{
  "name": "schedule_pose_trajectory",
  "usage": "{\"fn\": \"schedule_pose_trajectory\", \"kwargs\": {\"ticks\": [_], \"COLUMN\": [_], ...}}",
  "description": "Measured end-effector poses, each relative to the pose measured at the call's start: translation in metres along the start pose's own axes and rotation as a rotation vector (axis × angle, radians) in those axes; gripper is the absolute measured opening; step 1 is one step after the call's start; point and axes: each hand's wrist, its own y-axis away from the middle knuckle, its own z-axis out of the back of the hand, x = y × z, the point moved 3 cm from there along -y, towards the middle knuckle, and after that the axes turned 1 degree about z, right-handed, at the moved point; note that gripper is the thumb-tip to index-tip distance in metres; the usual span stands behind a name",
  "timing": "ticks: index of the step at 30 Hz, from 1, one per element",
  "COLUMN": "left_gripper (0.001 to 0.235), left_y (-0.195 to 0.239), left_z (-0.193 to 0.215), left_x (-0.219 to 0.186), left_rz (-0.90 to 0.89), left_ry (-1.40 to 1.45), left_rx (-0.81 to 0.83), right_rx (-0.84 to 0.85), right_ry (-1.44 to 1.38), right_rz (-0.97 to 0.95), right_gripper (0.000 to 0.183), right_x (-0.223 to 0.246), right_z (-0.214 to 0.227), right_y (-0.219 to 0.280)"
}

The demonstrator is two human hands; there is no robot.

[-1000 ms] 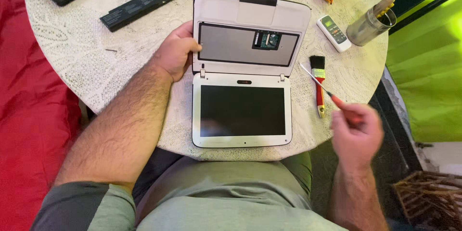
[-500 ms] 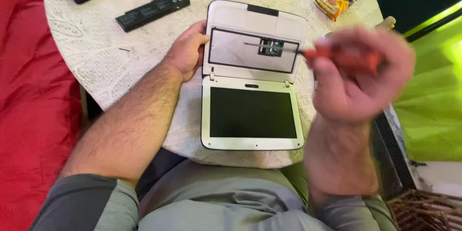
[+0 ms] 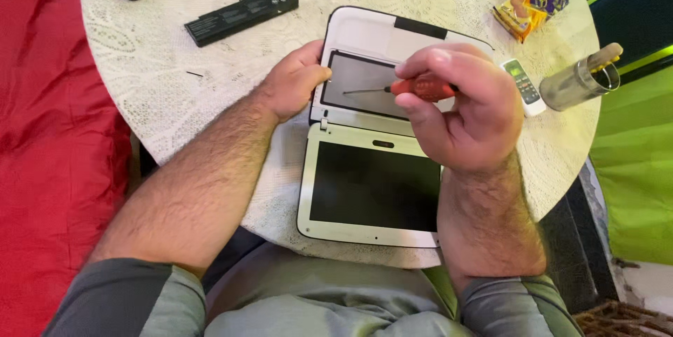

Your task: The person disassembles a white laptop by first removing the back cover and then unscrewing the screen bezel. They proceed to remove the screen panel and disconnect the internal cables.

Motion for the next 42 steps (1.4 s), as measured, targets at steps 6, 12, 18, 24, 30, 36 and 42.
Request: {"fn": "schedule_pose_trajectory", "kwargs": {"ticks": [6, 12, 18, 24, 30, 36, 42], "left_gripper": [0.06, 0.045, 0.035, 0.034, 0.029, 0.038, 0.038], "left_y": [-0.014, -0.013, -0.015, -0.012, -0.015, -0.013, -0.015], "left_z": [-0.002, 0.0, 0.001, 0.001, 0.001, 0.001, 0.002], "left_x": [0.02, 0.022, 0.023, 0.021, 0.025, 0.019, 0.023], "left_rz": [-0.164, -0.103, -0.11, -0.078, -0.08, -0.045, -0.068], "left_ry": [0.212, 0.271, 0.25, 0.254, 0.271, 0.236, 0.225], "left_rx": [0.047, 0.065, 0.082, 0.074, 0.082, 0.051, 0.069], "right_rx": [0.02, 0.028, 0.073, 0.071, 0.055, 0.059, 0.065], "right_ry": [0.034, 0.036, 0.113, 0.123, 0.135, 0.118, 0.171], "right_rz": [0.002, -0.052, 0.049, 0.044, 0.027, 0.036, 0.058], "right_gripper": [0.033, 0.025, 0.029, 0.029, 0.028, 0.03, 0.028], "right_x": [-0.008, -0.003, -0.002, -0.002, -0.001, -0.001, -0.001], "right_z": [-0.003, -0.012, -0.016, -0.018, -0.016, -0.018, -0.018], "right_y": [-0.004, -0.002, -0.005, -0.002, 0.0, 0.0, 0.0]}}
